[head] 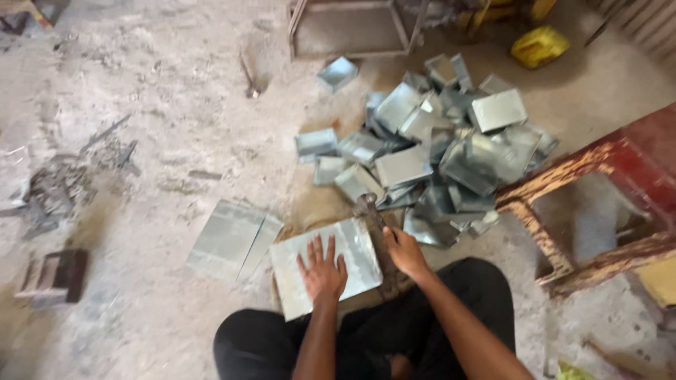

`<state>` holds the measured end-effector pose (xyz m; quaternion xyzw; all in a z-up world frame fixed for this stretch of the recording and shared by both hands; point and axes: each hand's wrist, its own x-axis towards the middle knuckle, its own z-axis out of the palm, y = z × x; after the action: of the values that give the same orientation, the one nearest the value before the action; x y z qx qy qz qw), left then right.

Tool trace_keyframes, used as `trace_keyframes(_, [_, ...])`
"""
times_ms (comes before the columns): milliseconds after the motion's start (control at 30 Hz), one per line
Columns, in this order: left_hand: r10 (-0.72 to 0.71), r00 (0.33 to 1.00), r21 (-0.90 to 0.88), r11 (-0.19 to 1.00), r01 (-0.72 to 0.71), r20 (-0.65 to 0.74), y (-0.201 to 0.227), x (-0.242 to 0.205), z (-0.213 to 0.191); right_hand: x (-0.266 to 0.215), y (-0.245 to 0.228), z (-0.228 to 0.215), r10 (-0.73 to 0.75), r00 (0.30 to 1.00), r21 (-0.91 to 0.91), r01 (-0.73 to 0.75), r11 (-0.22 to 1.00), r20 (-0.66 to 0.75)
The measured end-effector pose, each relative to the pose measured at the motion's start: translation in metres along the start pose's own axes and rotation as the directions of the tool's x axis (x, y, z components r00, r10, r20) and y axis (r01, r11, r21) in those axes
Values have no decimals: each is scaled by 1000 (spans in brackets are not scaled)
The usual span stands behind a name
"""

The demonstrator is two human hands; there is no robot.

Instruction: The person sits on the floor and uses a hammer to repeatedly strike the edges of rectangular metal sheets placed on a wooden block. They pick up sheets from a pile, position them, hammer them, and then set them aside.

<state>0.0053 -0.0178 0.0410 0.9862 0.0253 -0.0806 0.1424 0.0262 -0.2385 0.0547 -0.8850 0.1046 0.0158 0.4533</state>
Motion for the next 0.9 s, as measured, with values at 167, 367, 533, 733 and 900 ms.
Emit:
trace_keyframes(167, [45, 999, 77, 996, -44, -17, -4, -3, -4, -15, -40, -25, -180, 971, 139, 202, 970, -159])
trace_keyframes(367, [-18, 998, 84, 996, 13, 63, 4, -1, -14, -40, -91, -36, -220, 945, 568, 322, 757, -242])
trace_keyframes(533, [17, 999, 36, 999, -15, -38, -1, 2, -5, -50, -58, -9, -378, 826, 504, 557, 660, -419])
trace_keyframes(733, [24, 998, -2, 1000, -24, -57, -1, -3, -4, -33, -33, 4, -412, 911, -96, 412, 906, 29])
trace_keyframes(900, [12, 1000, 16, 1000, -12, -15, -2, -1, -4, -35, -34, -1, -425, 885, -9, 431, 902, -190])
